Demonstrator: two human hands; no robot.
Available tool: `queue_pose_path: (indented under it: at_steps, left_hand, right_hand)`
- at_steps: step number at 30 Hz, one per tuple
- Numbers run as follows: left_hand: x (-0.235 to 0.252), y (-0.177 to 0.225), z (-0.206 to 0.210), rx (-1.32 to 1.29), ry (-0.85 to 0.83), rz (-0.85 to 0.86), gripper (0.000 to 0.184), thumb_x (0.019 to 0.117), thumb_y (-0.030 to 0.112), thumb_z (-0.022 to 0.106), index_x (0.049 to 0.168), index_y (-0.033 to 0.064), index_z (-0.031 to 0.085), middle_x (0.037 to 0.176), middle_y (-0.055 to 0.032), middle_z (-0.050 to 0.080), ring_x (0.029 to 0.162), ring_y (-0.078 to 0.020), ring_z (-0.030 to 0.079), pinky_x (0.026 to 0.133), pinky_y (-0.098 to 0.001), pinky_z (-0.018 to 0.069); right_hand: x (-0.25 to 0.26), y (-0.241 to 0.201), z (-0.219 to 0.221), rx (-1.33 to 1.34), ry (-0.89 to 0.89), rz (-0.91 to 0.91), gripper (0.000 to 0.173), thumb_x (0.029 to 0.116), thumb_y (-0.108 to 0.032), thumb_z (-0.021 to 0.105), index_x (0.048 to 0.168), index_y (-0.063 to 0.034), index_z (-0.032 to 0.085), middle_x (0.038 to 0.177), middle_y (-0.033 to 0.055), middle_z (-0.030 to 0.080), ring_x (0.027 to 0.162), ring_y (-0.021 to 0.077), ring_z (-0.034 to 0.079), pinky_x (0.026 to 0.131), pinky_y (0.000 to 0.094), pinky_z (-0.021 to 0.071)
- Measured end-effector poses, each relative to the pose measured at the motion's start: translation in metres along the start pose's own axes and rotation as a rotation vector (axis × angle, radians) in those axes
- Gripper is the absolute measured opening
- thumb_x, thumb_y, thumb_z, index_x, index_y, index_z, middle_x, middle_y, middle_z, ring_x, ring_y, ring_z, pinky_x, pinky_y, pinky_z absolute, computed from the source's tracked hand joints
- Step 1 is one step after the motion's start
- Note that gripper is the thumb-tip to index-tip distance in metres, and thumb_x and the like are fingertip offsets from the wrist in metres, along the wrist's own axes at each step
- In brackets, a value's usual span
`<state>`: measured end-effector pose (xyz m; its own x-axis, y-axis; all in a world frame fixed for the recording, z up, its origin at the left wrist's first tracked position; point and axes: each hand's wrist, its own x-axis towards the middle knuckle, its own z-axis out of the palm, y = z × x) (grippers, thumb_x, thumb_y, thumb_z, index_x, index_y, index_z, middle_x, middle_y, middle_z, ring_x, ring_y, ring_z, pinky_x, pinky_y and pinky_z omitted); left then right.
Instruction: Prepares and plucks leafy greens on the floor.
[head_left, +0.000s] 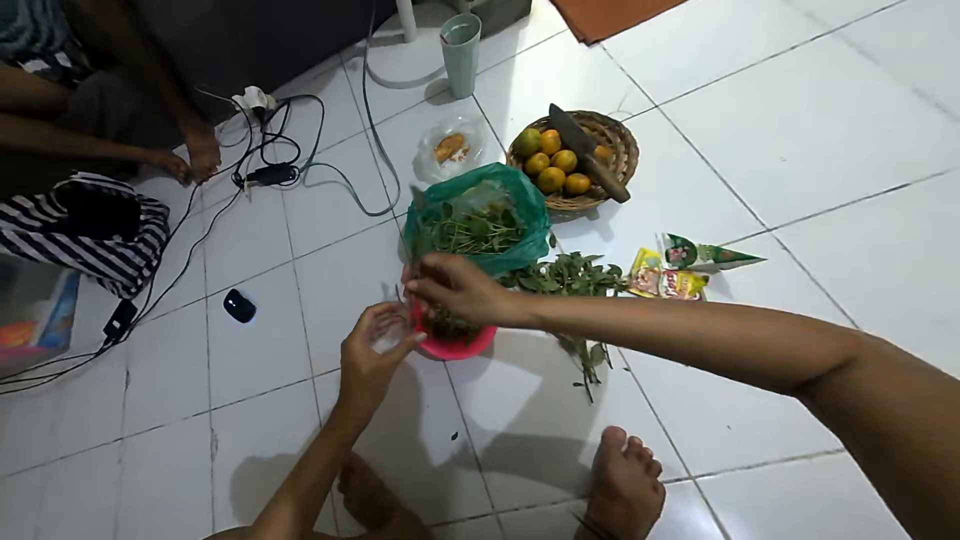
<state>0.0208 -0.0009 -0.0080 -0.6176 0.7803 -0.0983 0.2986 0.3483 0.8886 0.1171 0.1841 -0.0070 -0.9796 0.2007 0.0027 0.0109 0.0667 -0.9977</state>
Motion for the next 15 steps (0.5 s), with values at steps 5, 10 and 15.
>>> queue_pose_path:
  at_steps: [5, 10, 15]
  left_hand:
    - [0.000, -0.001, -0.002, 0.040, 0.043, -0.080, 0.038, 0.0959, 0.010, 0.064, 0.126, -0.0109, 0.056, 0.124, -0.0214, 0.065, 0.108, -0.0165, 0.067, 0.089, -0.0276, 0.0549]
    - [0.000, 0.002, 0.002, 0.064, 0.000, -0.116, 0.032, 0.0974, 0.003, 0.058, 0.126, -0.0116, 0.057, 0.125, -0.0237, 0.064, 0.108, -0.0191, 0.067, 0.089, -0.0290, 0.0553]
    - [-0.001, 0.001, 0.003, 0.082, -0.029, -0.093, 0.030, 0.0970, 0.004, 0.057, 0.123, -0.0102, 0.059, 0.123, -0.0218, 0.065, 0.103, -0.0176, 0.068, 0.087, -0.0297, 0.0557]
  right_hand:
    - [0.029, 0.012, -0.057, -0.499, 0.126, -0.489, 0.017, 0.1013, 0.000, 0.055, 0.110, 0.0091, 0.066, 0.099, 0.0195, 0.070, 0.082, 0.0225, 0.069, 0.078, 0.0344, 0.0589]
    - [0.050, 0.070, -0.108, -0.970, -0.154, 0.212, 0.032, 0.1023, 0.004, 0.053, 0.133, 0.0076, 0.059, 0.123, 0.0325, 0.064, 0.116, 0.0514, 0.062, 0.101, 0.0635, 0.0475]
    - [0.056, 0.134, -0.129, -0.959, -0.095, 0.532, 0.047, 0.0994, -0.002, 0.062, 0.144, 0.0073, 0.050, 0.141, 0.0356, 0.051, 0.125, 0.0544, 0.056, 0.101, 0.0678, 0.0462]
